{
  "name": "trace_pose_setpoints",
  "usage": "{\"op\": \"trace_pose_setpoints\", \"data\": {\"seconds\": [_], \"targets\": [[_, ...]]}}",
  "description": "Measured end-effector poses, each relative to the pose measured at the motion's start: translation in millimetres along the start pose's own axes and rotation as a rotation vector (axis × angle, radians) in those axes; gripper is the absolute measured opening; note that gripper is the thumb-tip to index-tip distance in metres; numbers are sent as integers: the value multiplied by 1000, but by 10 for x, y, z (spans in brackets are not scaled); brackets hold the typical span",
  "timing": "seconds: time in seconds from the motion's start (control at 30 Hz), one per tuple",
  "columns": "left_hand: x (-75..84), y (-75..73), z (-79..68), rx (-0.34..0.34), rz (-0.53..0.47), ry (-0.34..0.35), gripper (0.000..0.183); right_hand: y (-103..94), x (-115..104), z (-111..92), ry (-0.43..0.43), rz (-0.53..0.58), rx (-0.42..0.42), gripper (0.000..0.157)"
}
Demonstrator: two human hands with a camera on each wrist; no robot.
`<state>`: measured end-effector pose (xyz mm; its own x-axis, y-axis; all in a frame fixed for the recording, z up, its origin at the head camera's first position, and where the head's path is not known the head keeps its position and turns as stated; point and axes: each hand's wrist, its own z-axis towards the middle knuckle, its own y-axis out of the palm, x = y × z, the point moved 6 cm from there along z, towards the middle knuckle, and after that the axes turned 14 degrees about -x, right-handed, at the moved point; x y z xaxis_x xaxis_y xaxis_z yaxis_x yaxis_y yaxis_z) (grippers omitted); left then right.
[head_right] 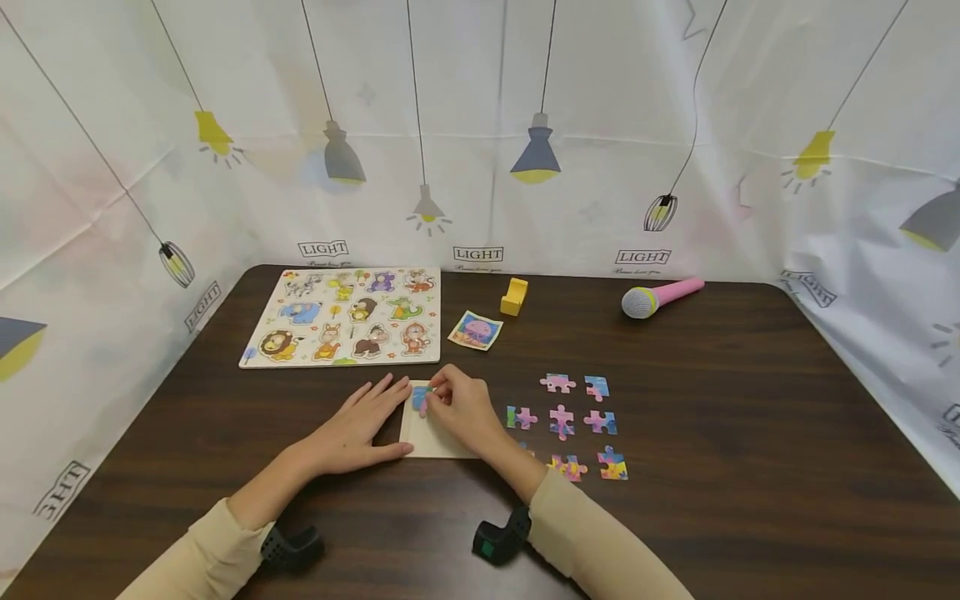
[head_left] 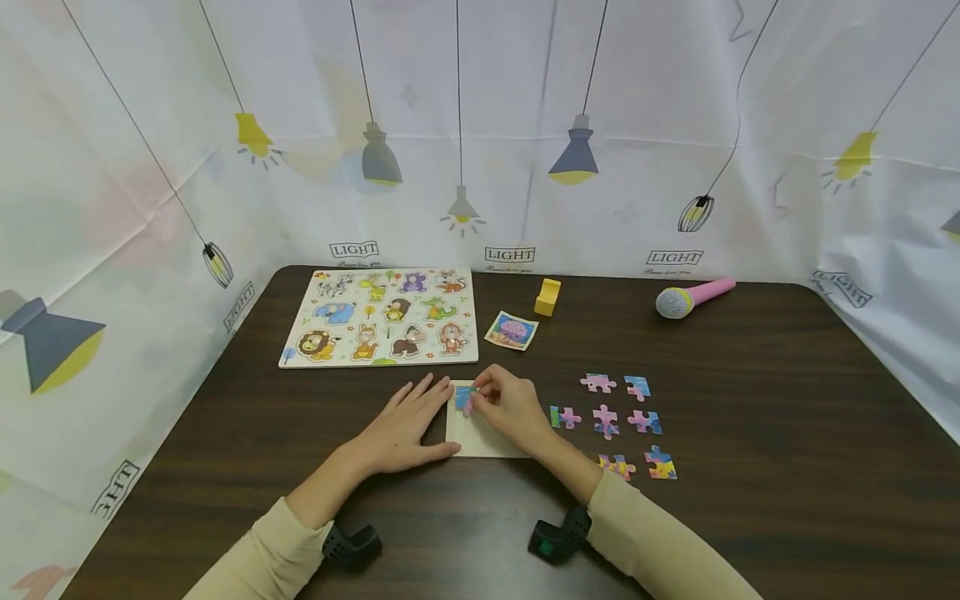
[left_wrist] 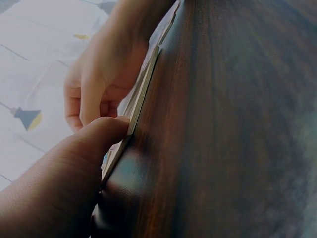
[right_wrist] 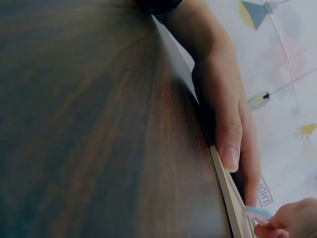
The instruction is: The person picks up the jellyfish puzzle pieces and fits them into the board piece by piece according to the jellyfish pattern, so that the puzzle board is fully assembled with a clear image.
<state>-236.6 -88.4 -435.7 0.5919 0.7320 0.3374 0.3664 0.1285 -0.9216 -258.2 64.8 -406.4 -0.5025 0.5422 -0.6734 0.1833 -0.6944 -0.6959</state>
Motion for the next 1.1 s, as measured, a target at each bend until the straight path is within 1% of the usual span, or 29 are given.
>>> {"op": "trace_pose_setpoints", "data": {"seconds": [0.2, 0.33, 0.53, 0.73, 0.83, 0.97, 1.1], "targets": [[19, -12, -12, -14, 11, 14, 78, 6, 55, 24, 88, -14, -3, 10], [6, -7, -22, -25, 16, 11, 75, 20, 65, 53, 112, -50, -2, 9], [-24, -4, -40, -24, 24, -6, 77, 61, 58, 88, 106, -93, 0, 8], [-22, -6, -35, -17, 4, 7, 78, 70, 46, 83, 101, -115, -9, 10], [-18, -12, -33, -9, 3, 13, 77, 65, 48, 85, 93, -128, -7, 10], [-18, -5, -22, -14, -2, 14, 77, 56, 52, 77, 86, -134, -2, 8], [2, -9, -16, -8, -8, 30, 75, 48, 56, 59, 65, -149, 7, 8]]}}
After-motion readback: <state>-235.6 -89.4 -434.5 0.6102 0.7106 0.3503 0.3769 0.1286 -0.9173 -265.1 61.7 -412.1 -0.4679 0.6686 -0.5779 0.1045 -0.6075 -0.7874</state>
